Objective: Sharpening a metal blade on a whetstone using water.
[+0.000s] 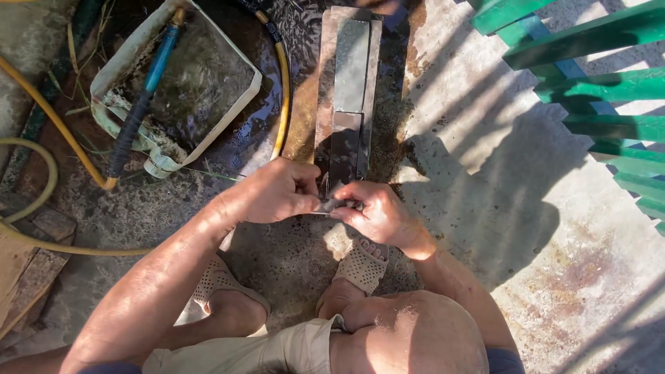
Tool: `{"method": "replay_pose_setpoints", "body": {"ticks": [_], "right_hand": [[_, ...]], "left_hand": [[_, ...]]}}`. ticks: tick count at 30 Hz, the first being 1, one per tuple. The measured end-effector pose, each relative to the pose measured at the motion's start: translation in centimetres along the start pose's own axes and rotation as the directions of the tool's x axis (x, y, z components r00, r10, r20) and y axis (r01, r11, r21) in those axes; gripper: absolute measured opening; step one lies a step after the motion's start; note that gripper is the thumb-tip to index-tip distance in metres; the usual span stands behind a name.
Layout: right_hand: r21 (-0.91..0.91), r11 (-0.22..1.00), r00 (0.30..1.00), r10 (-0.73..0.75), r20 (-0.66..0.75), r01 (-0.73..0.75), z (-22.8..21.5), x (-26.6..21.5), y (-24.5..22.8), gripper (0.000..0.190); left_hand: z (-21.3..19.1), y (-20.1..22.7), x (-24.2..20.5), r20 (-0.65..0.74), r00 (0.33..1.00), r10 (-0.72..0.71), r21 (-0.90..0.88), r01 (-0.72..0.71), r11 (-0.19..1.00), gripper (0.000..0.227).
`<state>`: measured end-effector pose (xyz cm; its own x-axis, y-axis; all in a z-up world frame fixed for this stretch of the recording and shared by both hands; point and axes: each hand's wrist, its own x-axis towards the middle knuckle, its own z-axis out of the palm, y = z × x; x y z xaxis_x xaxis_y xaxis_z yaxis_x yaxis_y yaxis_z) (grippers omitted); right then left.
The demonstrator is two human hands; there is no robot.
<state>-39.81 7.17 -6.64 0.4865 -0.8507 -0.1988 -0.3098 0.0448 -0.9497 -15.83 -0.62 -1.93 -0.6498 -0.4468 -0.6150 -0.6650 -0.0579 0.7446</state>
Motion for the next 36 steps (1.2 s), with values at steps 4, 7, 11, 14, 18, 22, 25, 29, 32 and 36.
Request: {"method": "replay_pose_setpoints", "body": {"ticks": [4,7,11,14,18,22,25,29,32,36], "right_hand": [[-0.378,0.862,0.904,-0.409,-0.123,0.338,1.5,-0.3,0.6,0.013],[-0.477,0.712,0.792,-0.608,-0.052,0.515,1.9,0.5,0.8,0.011],[-0.673,0.681,0.838,-0.52,-0.165,0.29,0.7,1.5,3.0,0.031],[-0.48,0.866,0.82,-0.168,-0.547,-0.143,-2.0,1.6,4.3,0.057],[-0.489,0.849,0.825,-0.124,-0.551,-0.198,0.0,3.2,9.0,0.094],[-0.431,0.843,0.848,0.054,-0.528,-0.323,1.5,4.6,7.3,0.131],[-0.446,0.834,0.869,0.077,-0.489,-0.325,3.3,1.6,7.1,0.136],[-0.467,0.83,0.861,0.029,-0.508,-0.304,2.4,3.2,8.0,0.131],[-0.482,0.838,0.834,-0.06,-0.548,-0.256,-1.2,7.7,8.1,0.13],[-0.494,0.83,0.855,-0.041,-0.517,-0.259,1.7,3.8,6.5,0.129]], "left_hand": [[2.4,-3.1,-0.5,0.061,0.951,-0.305,-0.725,0.252,0.641,0.029],[6.9,-6.8,-0.7,0.229,0.966,-0.122,-0.887,0.259,0.383,0.027],[9.5,-7.8,1.9,-0.134,0.976,-0.171,-0.81,-0.008,0.587,0.016],[9.8,-7.6,4.6,-0.273,0.917,-0.291,-0.645,0.05,0.762,0.02],[9.4,-5.7,4.3,-0.358,0.886,-0.296,-0.463,0.106,0.88,0.029],[7.7,-2.5,3.9,-0.128,0.844,-0.521,-0.366,0.448,0.815,0.045],[12.6,-5.4,2.6,-0.102,0.859,-0.502,-0.325,0.448,0.833,0.053],[13.9,-9.3,5.8,-0.397,0.895,-0.202,-0.181,0.14,0.974,0.055],[4.1,-1.6,6.4,-0.213,0.859,-0.466,-0.287,0.401,0.87,0.047],[10.3,-4.3,4.0,-0.201,0.857,-0.475,-0.343,0.392,0.853,0.044]]}}
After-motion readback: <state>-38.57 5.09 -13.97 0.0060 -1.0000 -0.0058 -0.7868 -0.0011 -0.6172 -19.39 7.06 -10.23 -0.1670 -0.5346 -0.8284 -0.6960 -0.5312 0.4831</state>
